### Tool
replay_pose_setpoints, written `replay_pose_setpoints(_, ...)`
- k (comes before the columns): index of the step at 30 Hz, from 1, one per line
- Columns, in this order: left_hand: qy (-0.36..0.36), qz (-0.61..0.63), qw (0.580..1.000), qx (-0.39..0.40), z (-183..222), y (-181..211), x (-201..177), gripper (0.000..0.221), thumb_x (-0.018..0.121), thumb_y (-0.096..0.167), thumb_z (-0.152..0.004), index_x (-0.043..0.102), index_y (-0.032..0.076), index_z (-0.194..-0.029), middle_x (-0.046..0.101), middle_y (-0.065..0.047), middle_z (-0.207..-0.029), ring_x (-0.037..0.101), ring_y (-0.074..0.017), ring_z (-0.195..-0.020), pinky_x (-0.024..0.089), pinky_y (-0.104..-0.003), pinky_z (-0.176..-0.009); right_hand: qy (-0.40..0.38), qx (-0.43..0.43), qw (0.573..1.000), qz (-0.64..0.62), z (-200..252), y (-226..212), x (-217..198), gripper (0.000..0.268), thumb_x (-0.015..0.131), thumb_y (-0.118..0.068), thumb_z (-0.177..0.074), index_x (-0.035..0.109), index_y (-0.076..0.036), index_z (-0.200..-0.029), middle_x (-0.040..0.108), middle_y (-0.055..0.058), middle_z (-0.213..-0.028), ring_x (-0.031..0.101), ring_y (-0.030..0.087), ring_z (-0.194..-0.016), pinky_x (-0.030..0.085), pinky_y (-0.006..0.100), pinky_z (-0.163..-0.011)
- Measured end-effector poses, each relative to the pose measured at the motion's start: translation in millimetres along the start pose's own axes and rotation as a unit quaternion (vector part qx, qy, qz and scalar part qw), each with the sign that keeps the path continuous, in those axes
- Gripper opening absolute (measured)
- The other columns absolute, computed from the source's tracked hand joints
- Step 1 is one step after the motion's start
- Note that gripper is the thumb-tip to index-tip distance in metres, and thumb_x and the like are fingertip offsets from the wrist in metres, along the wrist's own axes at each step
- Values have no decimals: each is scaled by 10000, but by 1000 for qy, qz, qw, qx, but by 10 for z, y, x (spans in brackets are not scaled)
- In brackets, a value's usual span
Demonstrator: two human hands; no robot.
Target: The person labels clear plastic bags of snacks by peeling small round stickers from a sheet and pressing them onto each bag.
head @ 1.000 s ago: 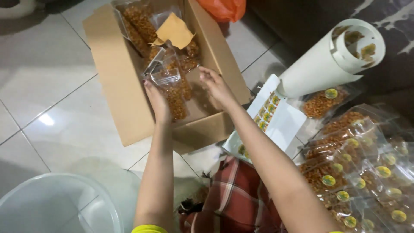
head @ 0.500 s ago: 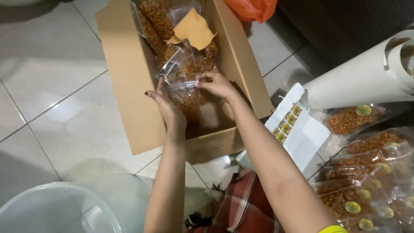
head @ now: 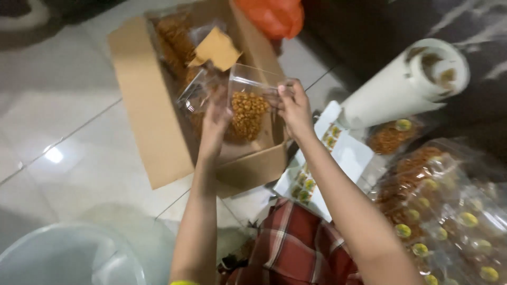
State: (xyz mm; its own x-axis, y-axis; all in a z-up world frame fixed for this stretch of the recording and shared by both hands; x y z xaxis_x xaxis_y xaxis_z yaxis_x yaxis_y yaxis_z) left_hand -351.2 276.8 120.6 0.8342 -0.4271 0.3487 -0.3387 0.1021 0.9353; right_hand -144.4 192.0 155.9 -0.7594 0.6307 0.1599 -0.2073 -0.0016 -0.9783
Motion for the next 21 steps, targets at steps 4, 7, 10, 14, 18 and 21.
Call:
replay_pose_setpoints(4,-101,-97,990,10,182,-476,592,438,740,134,-956,610,55,-1367,695,-174,-1268,635,-299,-1242,498,-452,-1047,20,-47,998,-29,433,-609,-684,126,515,-214,-1080,516,-189,-1204,709,67,-1031,762,172,-886,656,287,-756)
replay_pose_setpoints(7,-78,-103,990,54,506,18,1101,459,766,97,-930,623,46,-1364,698,-175,-1265,623,-248,-1227,507,-415,-1049,25,-114,993,-37,886,-873,-1000,320,606,-252,-1056,519,-148,-1345,696,148,-1227,719,248,-1105,601,363,-941)
replay_pose_setpoints(10,-130,-34,989,63,642,-326,1553,449,654,117,-1023,528,-16,-1433,586,-240,-1413,547,-334,-1327,440,-498,-1116,49,-141,988,-47,1273,-732,-1481,495,698,-235,-1019,476,-139,-1451,618,151,-1382,613,240,-1253,508,391,-1066)
replay_pose_setpoints(14,-204,-20,978,30,1290,-274,2358,444,714,127,-979,583,32,-1393,630,-214,-1371,567,-296,-1316,467,-466,-1106,139,-73,987,46,1984,-48,-2275,566,786,-234,-940,544,-108,-1436,613,169,-1371,607,269,-1238,519,426,-1049)
replay_pose_setpoints(18,-267,-92,954,-101,1814,-1103,2760,502,713,307,-984,581,74,-1409,631,-203,-1273,683,-351,-1011,572,-387,-743,271,-11,961,54,2649,424,-2896,510,743,-303,-967,575,-109,-1408,588,188,-1379,598,294,-1254,505,437,-1064)
replay_pose_setpoints(21,-274,-151,941,-132,2155,-1601,2829,476,716,335,-977,618,84,-1370,648,-189,-1214,711,-392,-951,599,-405,-681,303,40,949,70,2866,898,-3204,552,732,-300,-970,540,-77,-1437,572,211,-1402,579,315,-1276,479,434,-1092)
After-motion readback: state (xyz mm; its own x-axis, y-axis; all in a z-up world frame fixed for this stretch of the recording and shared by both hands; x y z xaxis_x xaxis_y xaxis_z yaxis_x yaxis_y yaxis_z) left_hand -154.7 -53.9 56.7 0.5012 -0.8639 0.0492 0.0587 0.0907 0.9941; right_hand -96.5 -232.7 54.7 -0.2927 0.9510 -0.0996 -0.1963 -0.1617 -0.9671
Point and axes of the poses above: each hand's wrist, its own z-axis away from the middle knuckle, its own x-axis out of the palm, y = z × x, the point moved 8 cm from there along -z, towards the middle knuckle
